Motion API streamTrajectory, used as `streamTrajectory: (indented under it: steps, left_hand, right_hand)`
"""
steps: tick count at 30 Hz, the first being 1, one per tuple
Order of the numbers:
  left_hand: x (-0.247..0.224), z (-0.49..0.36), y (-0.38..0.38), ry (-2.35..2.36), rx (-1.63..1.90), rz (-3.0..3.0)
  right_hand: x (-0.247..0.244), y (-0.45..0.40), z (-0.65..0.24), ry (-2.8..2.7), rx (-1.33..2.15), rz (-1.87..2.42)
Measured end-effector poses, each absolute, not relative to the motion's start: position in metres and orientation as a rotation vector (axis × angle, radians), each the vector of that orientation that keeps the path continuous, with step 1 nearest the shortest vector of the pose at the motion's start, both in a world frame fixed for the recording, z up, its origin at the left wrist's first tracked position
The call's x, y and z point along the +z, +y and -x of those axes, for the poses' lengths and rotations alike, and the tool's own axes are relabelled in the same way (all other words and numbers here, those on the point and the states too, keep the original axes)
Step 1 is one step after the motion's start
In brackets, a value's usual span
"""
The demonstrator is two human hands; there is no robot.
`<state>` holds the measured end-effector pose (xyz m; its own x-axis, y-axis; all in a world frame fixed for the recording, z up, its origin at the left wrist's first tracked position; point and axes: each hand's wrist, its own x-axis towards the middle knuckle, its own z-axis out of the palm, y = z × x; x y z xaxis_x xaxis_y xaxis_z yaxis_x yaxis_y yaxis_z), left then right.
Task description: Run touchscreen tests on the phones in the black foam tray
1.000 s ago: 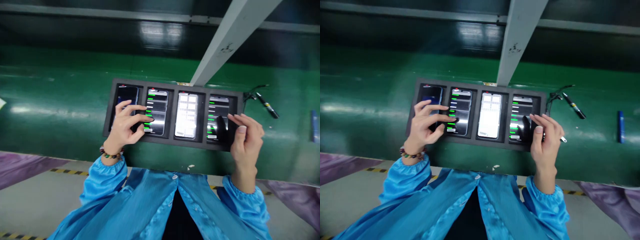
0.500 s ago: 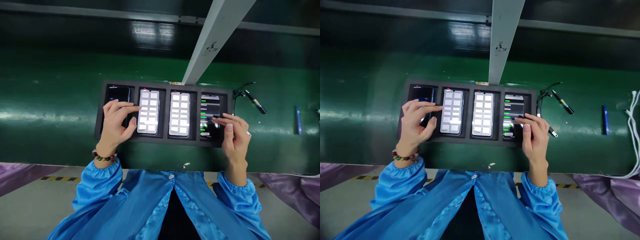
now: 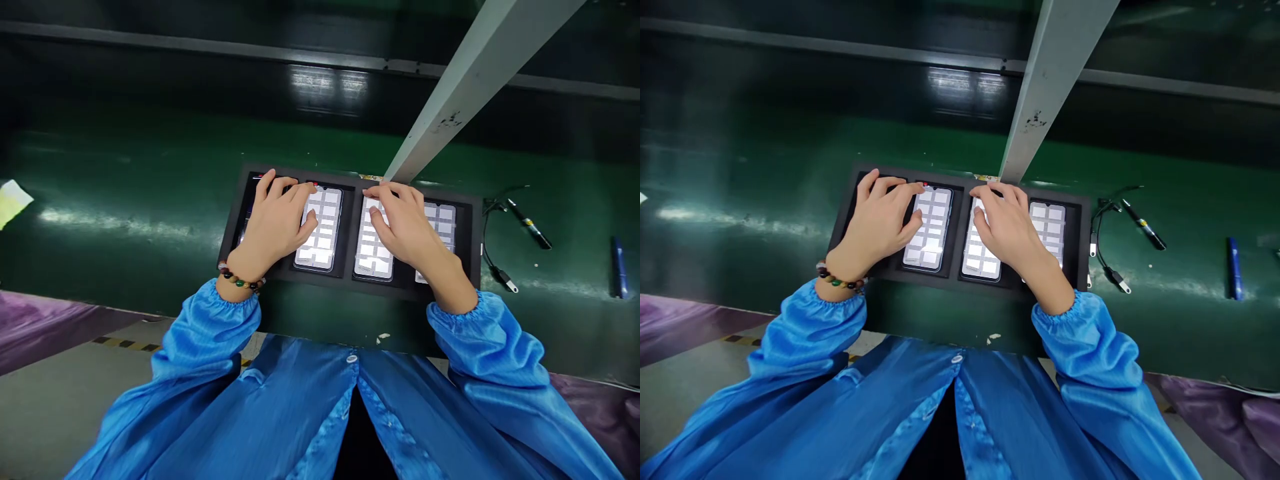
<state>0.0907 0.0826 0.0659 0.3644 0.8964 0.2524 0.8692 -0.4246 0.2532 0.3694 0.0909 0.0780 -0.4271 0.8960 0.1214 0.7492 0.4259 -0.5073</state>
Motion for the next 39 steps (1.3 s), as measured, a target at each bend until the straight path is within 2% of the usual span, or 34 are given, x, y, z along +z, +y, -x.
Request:
streamTrajectory:
  steps: [23,28,39]
  left_hand:
    - [0.097,-0.098,-0.048,1.691,0.294,-2.544]
    - [0.101,-0.083,-0.053,1.614,0.266,-2.673]
    - [0.075,-0.087,-0.027,1.266,0.558,-2.683]
  right_hand:
    - [0.061,-0.024,-0.388,-2.442,0.416,1.100]
    - [0.059,-0.027,-0.389,-2.426,0.401,1.062]
    - [0.058,-0.043,-0.430,-2.308,0.349,1.267]
